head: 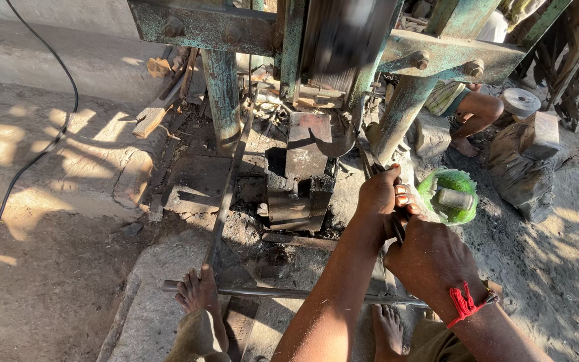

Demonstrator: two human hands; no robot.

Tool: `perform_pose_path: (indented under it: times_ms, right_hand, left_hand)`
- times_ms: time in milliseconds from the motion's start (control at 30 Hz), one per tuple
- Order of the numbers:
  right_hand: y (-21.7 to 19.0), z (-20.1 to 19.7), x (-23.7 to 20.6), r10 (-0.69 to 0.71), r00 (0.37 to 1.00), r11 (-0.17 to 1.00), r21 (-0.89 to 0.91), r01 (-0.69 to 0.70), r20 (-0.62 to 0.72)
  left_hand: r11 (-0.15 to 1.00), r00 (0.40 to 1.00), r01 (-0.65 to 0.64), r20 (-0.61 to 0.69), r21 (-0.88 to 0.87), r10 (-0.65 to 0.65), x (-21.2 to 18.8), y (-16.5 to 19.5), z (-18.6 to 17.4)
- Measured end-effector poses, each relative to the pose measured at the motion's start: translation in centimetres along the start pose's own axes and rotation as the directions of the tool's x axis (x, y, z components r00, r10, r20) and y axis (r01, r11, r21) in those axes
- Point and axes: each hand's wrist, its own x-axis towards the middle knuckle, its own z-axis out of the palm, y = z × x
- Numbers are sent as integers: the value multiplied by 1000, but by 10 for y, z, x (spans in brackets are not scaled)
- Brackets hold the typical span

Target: The person uses tongs to hold a curved sickle blade on the anvil of a mechanical power hammer, repositioning and flipping the blade between hammer strikes to forge its edge, then lifts the finished blade away with the tongs.

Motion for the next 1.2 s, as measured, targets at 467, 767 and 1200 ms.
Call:
perform_pose_path:
  times_ms: [467,767,1200]
  right_hand:
    - [48,267,6,-152,960,886,463,27,236]
    - [27,294,50,-122,866,581,743,-334,485]
    - [36,308,124,-204,843,498,794,-350,499]
  left_hand:
    - [956,911,-49,-379,290,161,-114,8,-137]
    - [963,960,-114,-223,243,170,-74,14,-183]
    - [947,913,-119,-343,297,222,-34,38,-169]
